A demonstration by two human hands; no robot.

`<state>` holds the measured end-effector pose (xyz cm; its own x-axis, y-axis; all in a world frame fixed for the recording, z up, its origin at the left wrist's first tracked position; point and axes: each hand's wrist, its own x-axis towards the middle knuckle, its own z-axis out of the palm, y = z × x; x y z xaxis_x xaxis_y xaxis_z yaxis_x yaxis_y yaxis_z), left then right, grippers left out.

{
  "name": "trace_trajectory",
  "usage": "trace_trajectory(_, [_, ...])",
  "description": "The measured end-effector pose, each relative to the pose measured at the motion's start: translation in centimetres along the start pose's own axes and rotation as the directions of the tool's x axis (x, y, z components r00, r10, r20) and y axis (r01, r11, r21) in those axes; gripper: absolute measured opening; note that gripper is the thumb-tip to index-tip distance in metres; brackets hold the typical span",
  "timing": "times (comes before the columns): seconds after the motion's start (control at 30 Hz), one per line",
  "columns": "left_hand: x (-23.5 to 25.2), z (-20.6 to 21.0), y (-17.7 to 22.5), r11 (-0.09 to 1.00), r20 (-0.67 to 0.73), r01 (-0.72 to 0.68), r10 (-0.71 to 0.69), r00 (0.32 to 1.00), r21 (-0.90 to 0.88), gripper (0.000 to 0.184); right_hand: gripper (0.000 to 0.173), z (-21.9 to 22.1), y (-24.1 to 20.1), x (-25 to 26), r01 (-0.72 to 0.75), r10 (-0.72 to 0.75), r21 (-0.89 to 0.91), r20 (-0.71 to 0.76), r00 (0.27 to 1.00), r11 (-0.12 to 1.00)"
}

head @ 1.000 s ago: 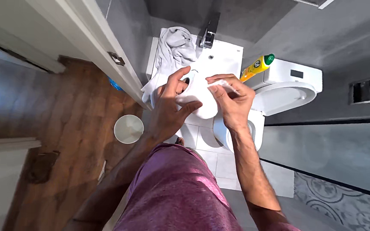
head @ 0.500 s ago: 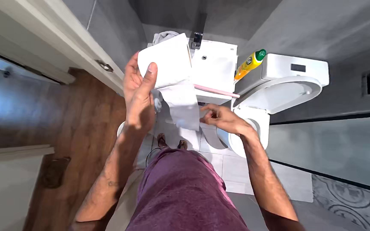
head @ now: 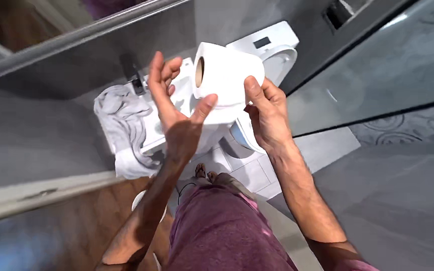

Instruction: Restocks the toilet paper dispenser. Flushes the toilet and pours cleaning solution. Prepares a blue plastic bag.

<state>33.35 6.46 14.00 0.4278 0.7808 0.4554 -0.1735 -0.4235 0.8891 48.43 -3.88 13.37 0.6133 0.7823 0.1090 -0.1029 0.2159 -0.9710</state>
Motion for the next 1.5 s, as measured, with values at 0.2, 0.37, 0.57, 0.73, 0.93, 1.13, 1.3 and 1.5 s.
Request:
trace_trajectory(0.2, [-2.9, 8.6, -3.9, 0.911, 0.462, 0.413, -0.376, 0.803, 0.023, 0.038, 0.020, -8.6, -0.1, 0.1, 0.178, -0.152, 0.047, -0.338, 0.929, 0.983])
trace_trajectory(0.37, [-2.9, 14.5, -7.9, 0.824, 0.723, 0.537, -0.481, 0.495, 0.180, 0.034, 0.022, -17.3, 0.5, -0.7, 0.145, -0.106, 0.031, -0.536, 0.838, 0.989])
trace_trajectory(0.57, [4.8, 25.8, -6.9, 0.916, 0.631, 0.386, -0.364, 0.685, 0.109, 0.046, 0.017, -26.4, 3.7, 1.6, 0.177, -0.257, -0.214, -0.441, 0.860, 0.961])
trace_trajectory(0.73, [8.0, 36.6, -7.0, 0.751, 0.628, 0.660, -0.531, 0.569, 0.038, 0.040, 0.037, -32.2, 5.2, 5.7, 0.075, -0.160, -0.198, -0.456, 0.876, 0.977])
trace_trajectory(0.93, [11.3, 44.8, -11.3, 0.801, 0.621, 0.599, -0.454, 0.639, -0.030, 0.045, 0.040, -37.4, 4.0, 12.1, -0.134, 0.079, -0.060, -0.550, 0.832, 0.989])
trace_trajectory(1.13, [18.4, 52.5, -19.7, 0.857, 0.646, 0.508, -0.439, 0.625, 0.091, 0.042, 0.024, -40.8, 7.1, 16.9, -0.102, 0.032, -0.064, -0.678, 0.735, 0.993])
trace_trajectory(1.3, [27.4, 61.7, -28.8, 0.599, 0.638, 0.791, -0.660, 0.396, 0.129, 0.047, 0.024, -42.8, 12.8, 19.1, -0.021, -0.086, -0.119, -0.825, 0.559, 0.993])
trace_trajectory(1.5, [31.9, 71.5, -37.9, 0.503, 0.569, 0.857, -0.740, 0.359, 0.114, 0.041, 0.017, -43.5, 20.0, 20.7, 0.045, -0.036, -0.015, -0.873, 0.487, 0.999])
